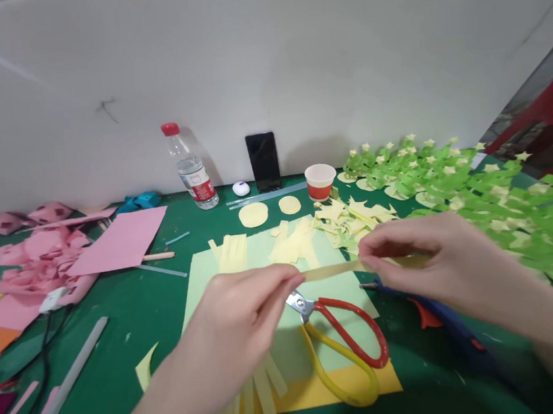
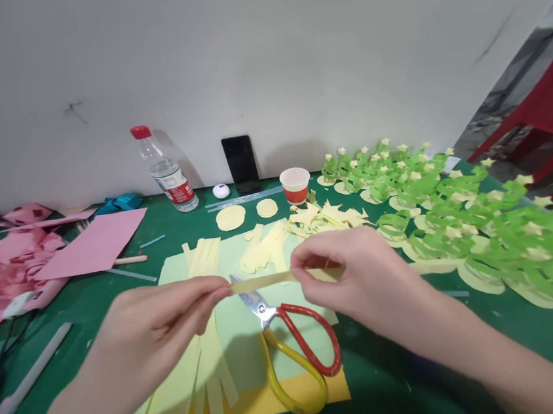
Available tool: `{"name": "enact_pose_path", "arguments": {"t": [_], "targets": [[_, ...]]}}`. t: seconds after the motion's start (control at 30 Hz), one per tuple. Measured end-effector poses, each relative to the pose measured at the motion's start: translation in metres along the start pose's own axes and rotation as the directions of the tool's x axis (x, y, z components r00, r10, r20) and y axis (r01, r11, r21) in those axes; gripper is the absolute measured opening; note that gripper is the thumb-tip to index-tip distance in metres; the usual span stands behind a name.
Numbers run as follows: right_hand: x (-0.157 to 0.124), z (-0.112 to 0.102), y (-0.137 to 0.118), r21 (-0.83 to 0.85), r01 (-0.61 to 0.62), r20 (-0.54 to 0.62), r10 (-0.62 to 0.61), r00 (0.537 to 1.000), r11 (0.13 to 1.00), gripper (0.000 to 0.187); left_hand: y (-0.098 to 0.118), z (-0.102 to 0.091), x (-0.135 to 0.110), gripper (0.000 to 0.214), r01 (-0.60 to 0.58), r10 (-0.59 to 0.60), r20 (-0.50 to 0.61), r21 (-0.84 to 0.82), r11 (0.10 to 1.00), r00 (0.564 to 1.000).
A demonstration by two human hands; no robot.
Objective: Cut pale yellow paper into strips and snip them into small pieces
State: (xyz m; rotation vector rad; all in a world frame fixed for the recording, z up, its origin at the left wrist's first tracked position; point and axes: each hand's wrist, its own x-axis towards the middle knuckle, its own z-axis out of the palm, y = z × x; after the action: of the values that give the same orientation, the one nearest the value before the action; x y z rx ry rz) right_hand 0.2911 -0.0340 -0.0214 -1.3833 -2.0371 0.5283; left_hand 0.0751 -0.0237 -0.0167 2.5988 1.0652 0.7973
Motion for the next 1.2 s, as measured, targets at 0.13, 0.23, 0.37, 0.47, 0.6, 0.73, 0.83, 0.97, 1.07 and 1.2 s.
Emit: {"name": "enact_pose_path", "arguments": {"t": [0.13,0.23,0.37,0.47,0.6,0.73,0.83,0.97,1.07,1.2], "targets": [[-0.002,-0.017,0.007,-0.041,0.038,-0.046,-0.04,0.998,0.998,0.015,-0.007,-0.021,-0.001,0.023,0.029,-0.023,-0.087,0.068,0.997,0.996],[-0.003,-0.028,0.012,-0.06,0.036,-0.108,-0.042,0.993,0.998,0.014,-0.017,-0.034,-0.007,0.026,0.055,-0.045,-0.102,0.098,0.994,0.994],[-0.003,-0.034,0.013,-0.162,0.062,-0.115,-0.082,0.99,0.985,0.015,-0.029,-0.041,-0.014,0.026,0.117,-0.087,-0.11,0.306,0.945,0.99],[-0.004,-0.029,0.009,-0.246,0.099,-0.109,-0.129,0.986,0.964,0.018,-0.027,-0.037,-0.014,0.031,0.289,-0.133,-0.326,0.495,0.819,0.936],[-0.007,-0.01,-0.002,-0.241,0.182,0.012,-0.185,0.983,0.953,0.022,-0.01,-0.021,-0.01,0.032,0.153,-0.002,-0.319,0.448,0.881,0.948],[-0.011,0.01,-0.011,-0.248,0.282,0.159,-0.248,0.956,0.927,0.023,0.007,0.004,-0.003,0.026,-0.242,0.262,-0.024,0.312,0.919,0.965],[-0.013,0.017,-0.013,-0.272,0.357,0.128,-0.334,0.934,0.894,0.024,0.01,0.019,0.0,0.029,-0.328,0.313,0.105,0.193,0.925,0.944],[-0.012,0.013,-0.013,-0.236,0.346,0.089,-0.334,0.938,0.908,0.025,0.008,0.026,-0.001,0.026,-0.282,0.277,0.057,0.126,0.951,0.959],[-0.009,0.001,-0.01,-0.202,0.291,0.06,-0.285,0.957,0.935,0.023,0.006,0.019,-0.002,0.019,-0.225,0.227,-0.008,0.091,0.97,0.974],[-0.007,-0.019,0.003,-0.256,0.194,-0.078,-0.22,0.972,0.947,0.018,0.001,0.001,-0.004,0.014,-0.157,0.166,-0.105,0.089,0.983,0.98]]}}
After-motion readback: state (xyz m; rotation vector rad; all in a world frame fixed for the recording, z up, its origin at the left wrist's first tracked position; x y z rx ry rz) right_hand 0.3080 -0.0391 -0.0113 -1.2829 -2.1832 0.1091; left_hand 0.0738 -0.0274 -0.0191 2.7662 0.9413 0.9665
